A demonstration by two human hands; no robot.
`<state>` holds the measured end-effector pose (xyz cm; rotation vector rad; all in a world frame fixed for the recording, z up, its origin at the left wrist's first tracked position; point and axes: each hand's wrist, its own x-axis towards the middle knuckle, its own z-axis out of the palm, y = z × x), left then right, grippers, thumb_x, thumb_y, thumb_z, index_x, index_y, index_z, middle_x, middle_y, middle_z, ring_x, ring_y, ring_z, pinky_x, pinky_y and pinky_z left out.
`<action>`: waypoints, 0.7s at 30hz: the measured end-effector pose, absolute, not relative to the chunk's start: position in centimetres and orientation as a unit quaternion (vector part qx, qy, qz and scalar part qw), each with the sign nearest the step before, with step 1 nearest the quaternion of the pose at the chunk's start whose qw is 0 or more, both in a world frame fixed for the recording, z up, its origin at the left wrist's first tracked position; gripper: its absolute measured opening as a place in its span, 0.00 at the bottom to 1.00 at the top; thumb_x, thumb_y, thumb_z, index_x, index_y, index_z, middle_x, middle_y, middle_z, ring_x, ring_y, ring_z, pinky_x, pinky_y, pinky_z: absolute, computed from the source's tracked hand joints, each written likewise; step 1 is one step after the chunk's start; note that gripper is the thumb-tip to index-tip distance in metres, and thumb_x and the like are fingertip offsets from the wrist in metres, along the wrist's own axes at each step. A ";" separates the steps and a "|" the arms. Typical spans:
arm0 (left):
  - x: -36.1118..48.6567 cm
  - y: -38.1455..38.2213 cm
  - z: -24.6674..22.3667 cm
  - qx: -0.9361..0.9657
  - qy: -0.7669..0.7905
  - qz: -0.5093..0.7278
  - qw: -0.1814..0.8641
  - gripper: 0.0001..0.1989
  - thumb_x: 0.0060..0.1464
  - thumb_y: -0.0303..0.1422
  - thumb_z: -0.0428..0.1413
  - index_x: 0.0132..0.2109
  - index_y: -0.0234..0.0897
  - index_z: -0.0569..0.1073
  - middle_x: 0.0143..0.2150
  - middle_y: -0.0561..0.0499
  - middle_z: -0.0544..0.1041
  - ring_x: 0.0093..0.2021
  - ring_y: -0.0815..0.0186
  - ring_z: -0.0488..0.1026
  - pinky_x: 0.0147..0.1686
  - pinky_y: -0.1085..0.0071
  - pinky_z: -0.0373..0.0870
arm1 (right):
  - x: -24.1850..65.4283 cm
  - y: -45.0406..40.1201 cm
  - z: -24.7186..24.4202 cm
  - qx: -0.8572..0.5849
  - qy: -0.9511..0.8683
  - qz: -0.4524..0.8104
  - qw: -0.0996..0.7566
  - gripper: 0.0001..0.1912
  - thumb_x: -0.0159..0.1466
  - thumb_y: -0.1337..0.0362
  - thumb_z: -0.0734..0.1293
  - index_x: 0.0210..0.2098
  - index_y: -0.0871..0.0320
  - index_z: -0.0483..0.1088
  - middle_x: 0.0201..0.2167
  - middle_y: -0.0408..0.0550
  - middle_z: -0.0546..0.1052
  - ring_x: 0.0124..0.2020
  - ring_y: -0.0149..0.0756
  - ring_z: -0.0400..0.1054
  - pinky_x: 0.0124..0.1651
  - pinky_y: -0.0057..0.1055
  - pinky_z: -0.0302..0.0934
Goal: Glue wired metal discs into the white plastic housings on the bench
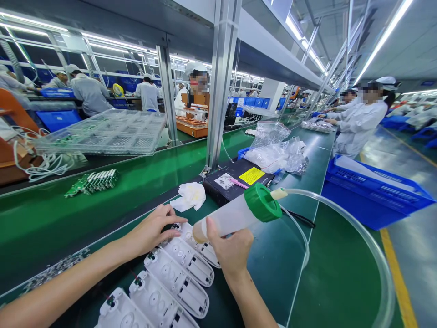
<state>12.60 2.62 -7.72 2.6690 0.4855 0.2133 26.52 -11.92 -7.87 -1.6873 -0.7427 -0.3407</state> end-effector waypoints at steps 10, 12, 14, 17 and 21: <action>12.8 2.6 -7.9 0.958 0.179 0.082 0.208 0.14 0.55 0.29 0.58 0.50 0.43 0.72 0.37 0.51 0.65 0.40 0.61 0.63 0.41 0.66 0.63 | 26.3 -11.8 -7.8 -0.709 -0.285 -0.080 0.640 0.20 0.49 0.48 0.70 0.22 0.60 0.69 0.19 0.49 0.73 0.20 0.40 0.68 0.21 0.32 0.60; 12.7 2.6 -7.7 0.957 0.180 0.085 0.212 0.16 0.56 0.29 0.57 0.52 0.43 0.71 0.37 0.51 0.65 0.41 0.61 0.63 0.41 0.66 0.63 | 26.8 -11.8 -7.8 -0.688 -0.267 -0.066 0.672 0.21 0.51 0.47 0.69 0.22 0.61 0.68 0.17 0.47 0.71 0.16 0.38 0.65 0.17 0.31 0.59; 12.2 2.5 -7.5 0.956 0.179 0.087 0.216 0.18 0.56 0.28 0.57 0.54 0.43 0.68 0.38 0.51 0.65 0.41 0.62 0.63 0.42 0.66 0.63 | 27.2 -12.0 -7.9 -0.663 -0.240 -0.069 0.706 0.21 0.54 0.47 0.66 0.24 0.61 0.66 0.16 0.46 0.69 0.13 0.35 0.63 0.13 0.30 0.58; 11.0 2.4 -7.3 0.956 0.174 0.085 0.219 0.18 0.55 0.29 0.58 0.53 0.46 0.69 0.38 0.52 0.65 0.40 0.63 0.63 0.41 0.68 0.63 | 27.1 -12.5 -7.9 -0.646 -0.223 -0.084 0.725 0.21 0.56 0.47 0.65 0.25 0.61 0.66 0.16 0.46 0.69 0.14 0.35 0.63 0.12 0.29 0.57; 9.4 2.2 -7.5 0.958 0.170 0.077 0.217 0.20 0.52 0.29 0.61 0.51 0.49 0.70 0.38 0.53 0.64 0.40 0.63 0.63 0.39 0.69 0.63 | 25.1 -12.7 -7.6 -0.660 -0.269 -0.091 0.696 0.20 0.51 0.49 0.69 0.22 0.61 0.68 0.17 0.48 0.71 0.16 0.37 0.65 0.16 0.29 0.61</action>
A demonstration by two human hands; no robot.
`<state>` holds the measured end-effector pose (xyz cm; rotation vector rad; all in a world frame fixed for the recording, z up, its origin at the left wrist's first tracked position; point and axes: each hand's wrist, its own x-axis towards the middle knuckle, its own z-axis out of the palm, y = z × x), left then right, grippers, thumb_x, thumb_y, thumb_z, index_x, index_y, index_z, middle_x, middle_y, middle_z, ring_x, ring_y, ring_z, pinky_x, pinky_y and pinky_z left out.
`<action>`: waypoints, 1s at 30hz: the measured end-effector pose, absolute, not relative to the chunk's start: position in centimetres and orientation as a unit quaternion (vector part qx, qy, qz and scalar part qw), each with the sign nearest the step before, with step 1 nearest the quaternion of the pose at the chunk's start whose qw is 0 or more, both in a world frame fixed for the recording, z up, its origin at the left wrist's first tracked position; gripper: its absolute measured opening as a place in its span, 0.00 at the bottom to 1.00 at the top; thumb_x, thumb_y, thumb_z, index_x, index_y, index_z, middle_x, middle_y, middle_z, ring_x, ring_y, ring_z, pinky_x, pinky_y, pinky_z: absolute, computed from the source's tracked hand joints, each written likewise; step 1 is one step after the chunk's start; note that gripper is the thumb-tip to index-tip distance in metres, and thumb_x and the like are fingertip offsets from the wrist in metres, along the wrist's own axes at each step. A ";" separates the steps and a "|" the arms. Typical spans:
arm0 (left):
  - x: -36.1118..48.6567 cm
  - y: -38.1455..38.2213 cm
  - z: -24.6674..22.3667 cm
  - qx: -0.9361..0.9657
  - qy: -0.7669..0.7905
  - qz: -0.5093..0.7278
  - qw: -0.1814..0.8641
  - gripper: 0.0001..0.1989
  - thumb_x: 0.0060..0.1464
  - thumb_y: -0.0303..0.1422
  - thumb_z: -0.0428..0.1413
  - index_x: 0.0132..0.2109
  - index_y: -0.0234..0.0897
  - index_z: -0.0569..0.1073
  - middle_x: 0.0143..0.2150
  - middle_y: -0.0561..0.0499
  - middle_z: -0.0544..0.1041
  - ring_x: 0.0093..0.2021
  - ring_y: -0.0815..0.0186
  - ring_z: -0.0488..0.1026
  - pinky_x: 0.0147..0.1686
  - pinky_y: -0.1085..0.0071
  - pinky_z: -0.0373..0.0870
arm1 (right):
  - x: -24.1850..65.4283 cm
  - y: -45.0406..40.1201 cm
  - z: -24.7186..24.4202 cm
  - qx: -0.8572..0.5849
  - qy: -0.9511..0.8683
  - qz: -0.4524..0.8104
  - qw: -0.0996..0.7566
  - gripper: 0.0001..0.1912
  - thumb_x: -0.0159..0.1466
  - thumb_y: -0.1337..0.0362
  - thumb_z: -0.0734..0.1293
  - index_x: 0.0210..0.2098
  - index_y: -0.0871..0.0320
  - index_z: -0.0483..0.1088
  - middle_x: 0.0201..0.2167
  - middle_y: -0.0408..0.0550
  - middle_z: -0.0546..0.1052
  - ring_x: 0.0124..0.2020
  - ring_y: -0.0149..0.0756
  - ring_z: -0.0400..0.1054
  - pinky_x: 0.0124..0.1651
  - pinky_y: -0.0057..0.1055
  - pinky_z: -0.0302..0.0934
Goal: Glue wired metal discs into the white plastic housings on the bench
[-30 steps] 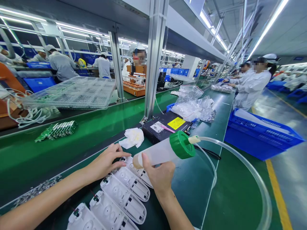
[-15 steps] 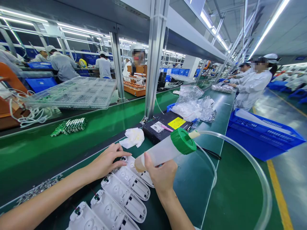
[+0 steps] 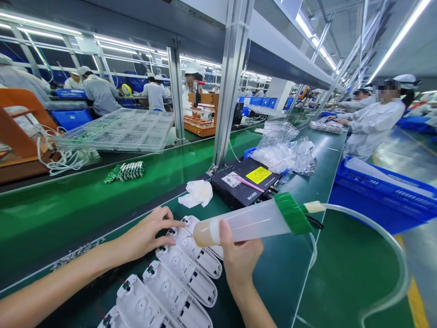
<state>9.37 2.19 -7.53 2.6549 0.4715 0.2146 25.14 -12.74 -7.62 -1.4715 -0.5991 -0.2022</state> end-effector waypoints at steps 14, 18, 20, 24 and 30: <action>9.2 2.0 -7.5 0.960 0.167 0.069 0.212 0.18 0.52 0.28 0.61 0.50 0.45 0.72 0.37 0.51 0.64 0.39 0.62 0.62 0.40 0.66 0.63 | 24.3 -11.9 -9.5 -0.682 -0.341 -0.127 0.635 0.18 0.51 0.50 0.70 0.25 0.61 0.69 0.21 0.51 0.74 0.22 0.41 0.69 0.24 0.33 0.65; 9.3 2.1 -7.5 0.962 0.157 0.057 0.214 0.18 0.53 0.29 0.60 0.51 0.45 0.72 0.37 0.51 0.64 0.39 0.62 0.62 0.40 0.66 0.63 | 23.8 -11.8 -9.0 -0.682 -0.349 -0.119 0.632 0.18 0.52 0.50 0.69 0.24 0.60 0.70 0.21 0.49 0.74 0.22 0.39 0.69 0.25 0.32 0.65; 9.3 2.2 -7.5 0.963 0.156 0.054 0.213 0.18 0.53 0.29 0.60 0.51 0.46 0.71 0.37 0.51 0.64 0.39 0.62 0.62 0.39 0.66 0.64 | 23.6 -11.9 -8.6 -0.683 -0.352 -0.113 0.630 0.17 0.52 0.50 0.69 0.24 0.59 0.71 0.21 0.48 0.74 0.22 0.39 0.69 0.25 0.31 0.65; 9.3 2.2 -7.5 0.963 0.158 0.055 0.210 0.18 0.53 0.29 0.60 0.51 0.45 0.71 0.37 0.51 0.65 0.39 0.62 0.62 0.39 0.66 0.64 | 23.2 -12.0 -8.0 -0.688 -0.353 -0.097 0.627 0.15 0.54 0.52 0.69 0.25 0.60 0.72 0.22 0.47 0.75 0.23 0.38 0.69 0.26 0.31 0.64; 9.3 2.0 -7.5 0.963 0.162 0.060 0.206 0.18 0.53 0.28 0.60 0.51 0.44 0.71 0.37 0.50 0.64 0.39 0.61 0.62 0.39 0.65 0.64 | 23.3 -12.2 -7.9 -0.695 -0.355 -0.091 0.619 0.17 0.54 0.51 0.68 0.26 0.60 0.72 0.22 0.48 0.75 0.23 0.39 0.69 0.24 0.30 0.64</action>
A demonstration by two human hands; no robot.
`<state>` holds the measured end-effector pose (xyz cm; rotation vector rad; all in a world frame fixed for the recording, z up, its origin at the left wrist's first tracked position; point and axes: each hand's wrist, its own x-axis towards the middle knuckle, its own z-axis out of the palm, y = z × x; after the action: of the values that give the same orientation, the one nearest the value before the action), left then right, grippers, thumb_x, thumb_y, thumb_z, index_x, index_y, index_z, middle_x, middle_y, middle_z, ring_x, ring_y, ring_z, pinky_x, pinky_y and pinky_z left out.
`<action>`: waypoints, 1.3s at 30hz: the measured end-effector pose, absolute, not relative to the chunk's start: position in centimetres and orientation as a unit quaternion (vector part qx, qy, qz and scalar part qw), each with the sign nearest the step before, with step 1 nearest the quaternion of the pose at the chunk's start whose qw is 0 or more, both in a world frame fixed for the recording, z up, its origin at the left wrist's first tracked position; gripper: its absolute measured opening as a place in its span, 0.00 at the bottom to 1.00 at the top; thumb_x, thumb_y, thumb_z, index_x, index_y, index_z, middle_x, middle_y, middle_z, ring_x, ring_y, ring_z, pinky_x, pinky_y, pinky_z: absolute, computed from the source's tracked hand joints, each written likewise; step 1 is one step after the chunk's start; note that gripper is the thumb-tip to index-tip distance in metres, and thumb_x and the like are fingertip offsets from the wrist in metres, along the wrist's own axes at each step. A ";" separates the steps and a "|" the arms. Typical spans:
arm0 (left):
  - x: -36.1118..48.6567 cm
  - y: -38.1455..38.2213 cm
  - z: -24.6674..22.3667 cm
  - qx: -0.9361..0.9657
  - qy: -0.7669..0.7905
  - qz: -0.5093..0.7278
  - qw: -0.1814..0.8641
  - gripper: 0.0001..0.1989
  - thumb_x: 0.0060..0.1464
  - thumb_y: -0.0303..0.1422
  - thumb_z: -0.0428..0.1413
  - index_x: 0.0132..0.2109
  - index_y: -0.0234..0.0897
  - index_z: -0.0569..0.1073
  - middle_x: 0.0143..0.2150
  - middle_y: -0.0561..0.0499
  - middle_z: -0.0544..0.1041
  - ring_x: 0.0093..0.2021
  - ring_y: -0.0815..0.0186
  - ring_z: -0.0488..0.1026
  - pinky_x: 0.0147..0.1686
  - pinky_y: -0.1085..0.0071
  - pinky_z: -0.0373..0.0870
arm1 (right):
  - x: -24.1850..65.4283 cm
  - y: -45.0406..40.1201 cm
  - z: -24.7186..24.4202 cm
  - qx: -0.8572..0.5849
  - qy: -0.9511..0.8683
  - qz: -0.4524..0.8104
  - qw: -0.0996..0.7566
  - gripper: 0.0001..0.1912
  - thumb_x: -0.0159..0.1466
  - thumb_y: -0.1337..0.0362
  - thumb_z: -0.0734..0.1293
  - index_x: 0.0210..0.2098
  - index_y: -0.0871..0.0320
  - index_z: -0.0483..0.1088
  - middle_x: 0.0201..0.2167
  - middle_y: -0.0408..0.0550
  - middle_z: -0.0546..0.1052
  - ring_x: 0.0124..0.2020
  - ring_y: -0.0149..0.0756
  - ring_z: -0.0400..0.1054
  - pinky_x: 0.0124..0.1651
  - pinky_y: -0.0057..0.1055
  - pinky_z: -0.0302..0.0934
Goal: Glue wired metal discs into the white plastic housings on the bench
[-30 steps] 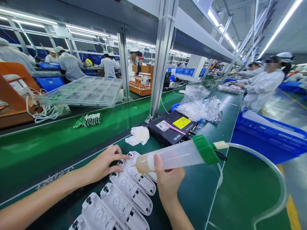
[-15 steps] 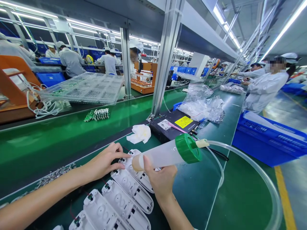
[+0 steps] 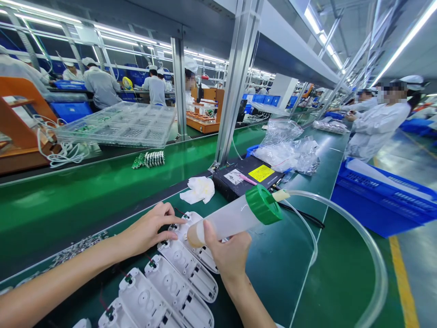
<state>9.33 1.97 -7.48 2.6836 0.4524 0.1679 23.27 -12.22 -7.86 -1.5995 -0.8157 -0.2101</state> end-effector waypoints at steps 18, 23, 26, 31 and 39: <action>9.3 2.2 -7.5 0.966 0.156 0.044 0.202 0.18 0.54 0.29 0.60 0.52 0.44 0.71 0.37 0.50 0.64 0.39 0.61 0.62 0.39 0.64 0.64 | 24.7 -12.0 -8.4 -0.666 -0.425 -0.188 0.584 0.16 0.55 0.52 0.68 0.24 0.61 0.72 0.20 0.48 0.75 0.19 0.38 0.70 0.18 0.27 0.64; 9.3 2.3 -7.5 0.966 0.155 0.042 0.204 0.18 0.54 0.29 0.60 0.52 0.44 0.71 0.38 0.50 0.65 0.39 0.61 0.62 0.40 0.64 0.64 | 24.6 -11.9 -8.9 -0.679 -0.402 -0.191 0.584 0.19 0.55 0.49 0.68 0.22 0.60 0.72 0.19 0.48 0.74 0.19 0.38 0.69 0.19 0.29 0.63; 9.3 2.2 -7.5 0.965 0.157 0.043 0.205 0.18 0.54 0.29 0.60 0.52 0.45 0.71 0.38 0.50 0.65 0.39 0.61 0.63 0.40 0.64 0.64 | 24.3 -12.2 -8.7 -0.697 -0.377 -0.174 0.584 0.20 0.55 0.48 0.67 0.23 0.61 0.71 0.20 0.49 0.75 0.20 0.39 0.69 0.21 0.31 0.63; 9.3 2.2 -7.4 0.965 0.157 0.042 0.203 0.18 0.54 0.29 0.60 0.52 0.43 0.71 0.38 0.49 0.65 0.39 0.60 0.62 0.39 0.64 0.64 | 23.8 -12.5 -8.1 -0.710 -0.345 -0.137 0.599 0.21 0.54 0.47 0.68 0.23 0.61 0.71 0.20 0.49 0.74 0.22 0.40 0.70 0.22 0.30 0.63; 9.4 2.2 -7.5 0.964 0.158 0.044 0.208 0.18 0.54 0.29 0.60 0.52 0.43 0.71 0.37 0.50 0.65 0.39 0.61 0.63 0.40 0.64 0.64 | 23.9 -12.5 -7.8 -0.695 -0.308 -0.072 0.646 0.18 0.48 0.50 0.71 0.22 0.60 0.71 0.19 0.48 0.73 0.21 0.39 0.68 0.24 0.32 0.64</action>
<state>9.35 2.18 -7.48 2.6847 0.4392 0.1219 23.89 -12.50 -7.84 -1.5811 -0.7011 -0.1629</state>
